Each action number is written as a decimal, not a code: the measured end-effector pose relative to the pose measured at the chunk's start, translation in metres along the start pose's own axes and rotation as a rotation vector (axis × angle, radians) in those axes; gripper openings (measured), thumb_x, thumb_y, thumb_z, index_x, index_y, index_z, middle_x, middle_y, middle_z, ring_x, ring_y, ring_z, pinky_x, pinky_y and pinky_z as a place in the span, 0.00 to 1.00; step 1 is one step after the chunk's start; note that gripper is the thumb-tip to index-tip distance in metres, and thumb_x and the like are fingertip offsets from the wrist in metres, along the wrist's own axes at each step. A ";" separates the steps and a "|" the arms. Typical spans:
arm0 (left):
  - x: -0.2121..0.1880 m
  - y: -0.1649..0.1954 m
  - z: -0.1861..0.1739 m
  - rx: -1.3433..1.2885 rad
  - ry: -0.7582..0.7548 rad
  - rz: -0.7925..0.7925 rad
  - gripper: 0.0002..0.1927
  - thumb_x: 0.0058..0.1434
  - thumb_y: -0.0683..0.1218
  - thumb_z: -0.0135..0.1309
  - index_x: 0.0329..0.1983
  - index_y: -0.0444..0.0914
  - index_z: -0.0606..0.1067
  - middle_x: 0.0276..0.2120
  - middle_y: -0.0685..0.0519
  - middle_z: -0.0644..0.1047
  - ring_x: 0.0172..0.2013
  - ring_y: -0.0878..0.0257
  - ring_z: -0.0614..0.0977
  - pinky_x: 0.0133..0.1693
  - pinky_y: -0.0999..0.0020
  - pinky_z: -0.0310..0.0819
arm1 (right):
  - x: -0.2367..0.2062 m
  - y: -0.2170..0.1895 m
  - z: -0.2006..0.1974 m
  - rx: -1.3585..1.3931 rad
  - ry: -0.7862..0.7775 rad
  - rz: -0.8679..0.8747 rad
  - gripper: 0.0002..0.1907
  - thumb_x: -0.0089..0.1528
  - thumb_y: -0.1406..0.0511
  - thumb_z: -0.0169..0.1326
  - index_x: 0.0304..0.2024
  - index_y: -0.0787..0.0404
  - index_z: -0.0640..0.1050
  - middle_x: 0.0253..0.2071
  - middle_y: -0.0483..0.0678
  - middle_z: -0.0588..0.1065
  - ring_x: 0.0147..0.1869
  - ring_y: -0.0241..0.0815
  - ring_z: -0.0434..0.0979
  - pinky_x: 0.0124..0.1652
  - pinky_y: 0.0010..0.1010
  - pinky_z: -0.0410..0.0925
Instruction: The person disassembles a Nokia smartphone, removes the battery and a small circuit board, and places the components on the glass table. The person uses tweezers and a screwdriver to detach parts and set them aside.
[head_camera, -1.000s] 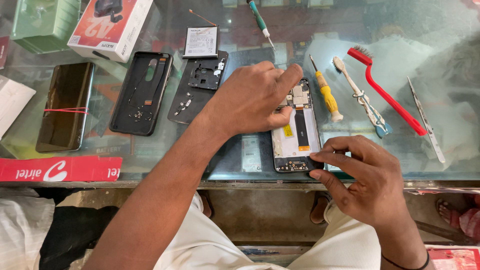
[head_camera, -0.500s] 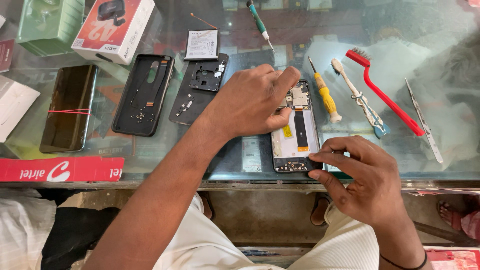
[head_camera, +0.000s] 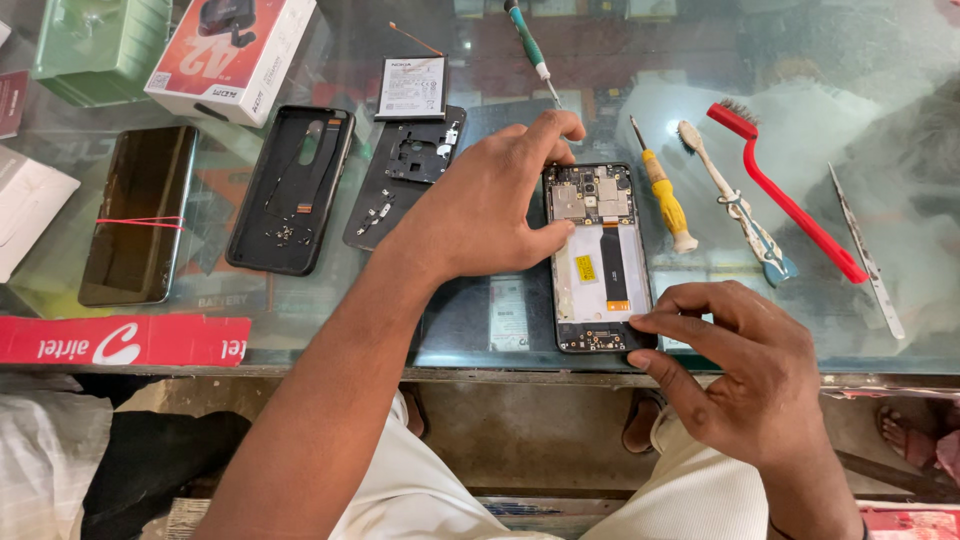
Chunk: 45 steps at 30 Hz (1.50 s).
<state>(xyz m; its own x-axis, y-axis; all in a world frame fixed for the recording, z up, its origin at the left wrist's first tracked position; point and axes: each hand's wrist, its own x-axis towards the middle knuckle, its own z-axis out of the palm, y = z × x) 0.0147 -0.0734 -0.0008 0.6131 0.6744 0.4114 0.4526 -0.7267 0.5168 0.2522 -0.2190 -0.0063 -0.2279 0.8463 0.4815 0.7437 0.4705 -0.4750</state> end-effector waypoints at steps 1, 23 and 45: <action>0.002 0.001 0.002 0.005 -0.001 -0.033 0.38 0.50 0.46 0.68 0.61 0.40 0.62 0.47 0.44 0.81 0.48 0.46 0.83 0.47 0.55 0.79 | 0.000 0.000 0.000 -0.003 0.000 0.000 0.17 0.48 0.65 0.69 0.40 0.57 0.84 0.40 0.45 0.79 0.40 0.43 0.79 0.38 0.34 0.70; 0.004 0.002 0.007 0.114 -0.009 0.048 0.36 0.52 0.47 0.65 0.58 0.40 0.57 0.33 0.44 0.76 0.34 0.45 0.81 0.35 0.51 0.76 | -0.001 0.001 0.001 0.011 0.011 -0.015 0.17 0.47 0.64 0.70 0.40 0.57 0.84 0.40 0.45 0.79 0.39 0.43 0.78 0.38 0.34 0.69; -0.083 0.091 0.017 -0.047 0.312 -0.157 0.09 0.60 0.40 0.62 0.44 0.33 0.81 0.40 0.49 0.79 0.44 0.54 0.79 0.46 0.60 0.76 | -0.002 0.002 0.000 0.072 0.021 0.012 0.20 0.47 0.65 0.71 0.42 0.59 0.84 0.42 0.47 0.79 0.40 0.42 0.78 0.40 0.32 0.70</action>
<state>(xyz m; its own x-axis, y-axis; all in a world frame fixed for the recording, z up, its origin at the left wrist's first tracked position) 0.0160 -0.1980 -0.0005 0.3079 0.7903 0.5297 0.4908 -0.6089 0.6232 0.2543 -0.2198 -0.0082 -0.2058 0.8469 0.4903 0.6992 0.4778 -0.5318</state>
